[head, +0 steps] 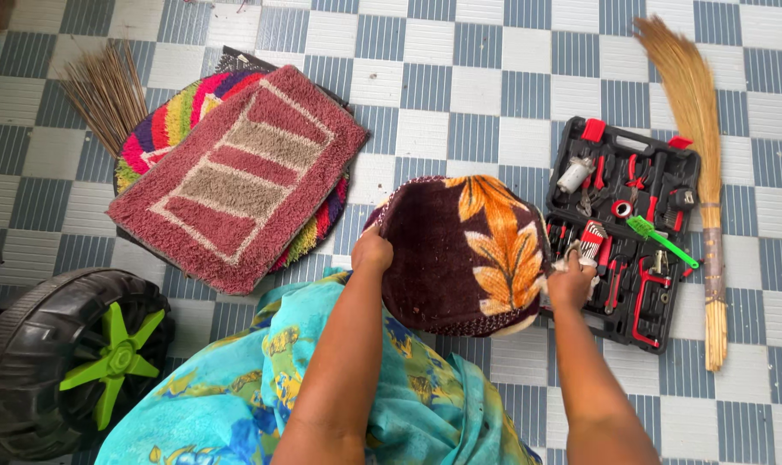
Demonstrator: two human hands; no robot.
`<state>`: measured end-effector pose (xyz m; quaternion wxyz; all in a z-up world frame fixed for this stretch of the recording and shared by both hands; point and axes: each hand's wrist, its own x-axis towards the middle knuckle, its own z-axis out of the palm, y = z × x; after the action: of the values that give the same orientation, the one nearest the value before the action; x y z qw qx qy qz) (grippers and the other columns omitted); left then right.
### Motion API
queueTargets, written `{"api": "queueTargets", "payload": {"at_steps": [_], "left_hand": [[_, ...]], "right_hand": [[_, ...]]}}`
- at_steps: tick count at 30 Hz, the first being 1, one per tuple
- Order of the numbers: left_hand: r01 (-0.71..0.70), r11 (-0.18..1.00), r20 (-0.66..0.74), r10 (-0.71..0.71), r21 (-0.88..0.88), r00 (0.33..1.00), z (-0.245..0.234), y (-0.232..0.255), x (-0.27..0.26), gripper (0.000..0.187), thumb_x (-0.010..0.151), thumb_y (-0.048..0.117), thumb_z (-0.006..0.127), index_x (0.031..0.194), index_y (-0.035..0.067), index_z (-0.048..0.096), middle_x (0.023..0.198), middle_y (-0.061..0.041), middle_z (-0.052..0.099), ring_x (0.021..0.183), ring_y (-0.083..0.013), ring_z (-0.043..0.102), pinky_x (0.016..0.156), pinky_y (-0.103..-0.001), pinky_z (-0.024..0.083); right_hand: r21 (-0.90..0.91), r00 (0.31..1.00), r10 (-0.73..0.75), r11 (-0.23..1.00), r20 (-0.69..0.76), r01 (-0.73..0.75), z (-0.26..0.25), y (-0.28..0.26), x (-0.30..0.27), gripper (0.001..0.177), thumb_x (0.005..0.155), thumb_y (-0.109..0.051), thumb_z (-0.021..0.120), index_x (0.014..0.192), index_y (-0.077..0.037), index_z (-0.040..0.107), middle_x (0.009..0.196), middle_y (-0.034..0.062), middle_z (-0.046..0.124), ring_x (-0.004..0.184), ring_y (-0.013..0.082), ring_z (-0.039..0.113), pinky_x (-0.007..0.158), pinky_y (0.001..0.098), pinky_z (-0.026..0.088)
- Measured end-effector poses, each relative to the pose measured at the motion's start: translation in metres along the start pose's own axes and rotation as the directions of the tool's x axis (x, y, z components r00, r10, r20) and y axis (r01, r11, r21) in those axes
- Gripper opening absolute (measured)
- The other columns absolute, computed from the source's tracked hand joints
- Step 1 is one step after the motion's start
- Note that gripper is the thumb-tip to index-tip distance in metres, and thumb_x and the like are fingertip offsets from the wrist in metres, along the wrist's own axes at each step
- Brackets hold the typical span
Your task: The person sits on a tiled floor and uses a small brush to scrub several woven mats and rugs. They clean each item individually, flipping them over to scrub both sides, and then stack them. Later, the person places a striped mat and two stuffed toys onto a child's ride-on toy.
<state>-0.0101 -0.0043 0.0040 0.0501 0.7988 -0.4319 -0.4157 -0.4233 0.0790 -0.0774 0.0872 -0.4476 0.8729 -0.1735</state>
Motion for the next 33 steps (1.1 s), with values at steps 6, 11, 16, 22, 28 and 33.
{"api": "queueTargets", "payload": {"at_steps": [6, 11, 16, 22, 28, 33], "left_hand": [[-0.333, 0.874, -0.237, 0.260, -0.355, 0.936, 0.006, 0.017, -0.005, 0.041, 0.098, 0.036, 0.058, 0.134, 0.019, 0.067, 0.130, -0.016, 0.070, 0.123, -0.0352, 0.065, 0.106, -0.044, 0.049], [-0.162, 0.760, -0.021, 0.192, -0.630, 0.981, 0.015, -0.002, 0.019, 0.077, 0.078, 0.047, 0.084, 0.132, 0.001, 0.054, 0.124, -0.019, 0.068, 0.117, -0.0307, 0.068, 0.099, -0.041, 0.054], [-0.023, 0.999, 0.278, 0.010, 0.045, 0.961, 0.049, -0.029, 0.032, 0.041, 0.091, 0.027, 0.061, 0.117, -0.004, 0.071, 0.120, -0.029, 0.075, 0.098, -0.0391, 0.081, 0.085, -0.045, 0.061], [0.029, 0.993, 0.161, -0.011, -0.113, 0.987, 0.034, -0.017, 0.019, 0.040, 0.088, 0.017, 0.062, 0.127, 0.005, 0.066, 0.132, -0.022, 0.065, 0.117, -0.0383, 0.066, 0.091, -0.049, 0.060], [-0.045, 0.999, 0.050, 0.045, 0.009, 0.998, 0.040, -0.020, 0.023, 0.041, 0.088, 0.011, 0.057, 0.127, 0.008, 0.068, 0.136, -0.022, 0.063, 0.131, -0.0394, 0.057, 0.110, -0.046, 0.046], [-0.001, 0.998, 0.029, 0.003, -0.056, 1.000, 0.035, -0.013, 0.020, 0.043, 0.087, 0.012, 0.056, 0.128, 0.012, 0.066, 0.135, -0.019, 0.063, 0.129, -0.0392, 0.057, 0.107, -0.047, 0.046]], "right_hand": [[0.368, 0.991, -0.063, 0.924, -0.118, 0.102, 0.001, -0.034, -0.062, 0.070, 0.090, 0.000, 0.057, 0.157, -0.019, 0.050, 0.129, 0.0177, 0.049, 0.112, 0.0338, 0.061, 0.094, 0.0395, 0.057], [0.436, 0.996, -0.091, 0.896, -0.013, 0.087, 0.004, -0.108, -0.098, 0.078, 0.086, 0.008, 0.062, 0.158, -0.019, 0.044, 0.130, 0.0178, 0.048, 0.106, 0.0268, 0.060, 0.081, 0.0343, 0.061], [0.600, 0.954, -0.268, 0.788, 0.132, 0.138, 0.030, -0.150, -0.111, 0.051, 0.090, -0.001, 0.063, 0.139, -0.009, 0.056, 0.128, 0.0156, 0.055, 0.109, 0.0243, 0.063, 0.087, 0.0352, 0.059], [0.572, 0.749, -0.651, 0.663, 0.124, 0.483, 0.065, -0.192, -0.115, 0.029, 0.084, 0.005, 0.058, 0.098, -0.012, 0.077, 0.113, 0.0062, 0.075, 0.112, 0.0297, 0.068, 0.106, 0.0443, 0.052], [0.528, 0.584, -0.742, 0.657, 0.329, 0.538, 0.058, -0.192, -0.117, 0.030, 0.082, 0.000, 0.061, 0.100, -0.016, 0.079, 0.122, 0.0077, 0.073, 0.117, 0.0323, 0.064, 0.106, 0.0427, 0.048], [-0.195, 0.355, -0.093, 0.695, 0.930, 0.692, 0.000, -0.179, -0.091, 0.057, 0.096, -0.030, 0.069, 0.146, -0.020, 0.045, 0.134, 0.0191, 0.061, 0.123, 0.0380, 0.060, 0.106, 0.0501, 0.048]]}}
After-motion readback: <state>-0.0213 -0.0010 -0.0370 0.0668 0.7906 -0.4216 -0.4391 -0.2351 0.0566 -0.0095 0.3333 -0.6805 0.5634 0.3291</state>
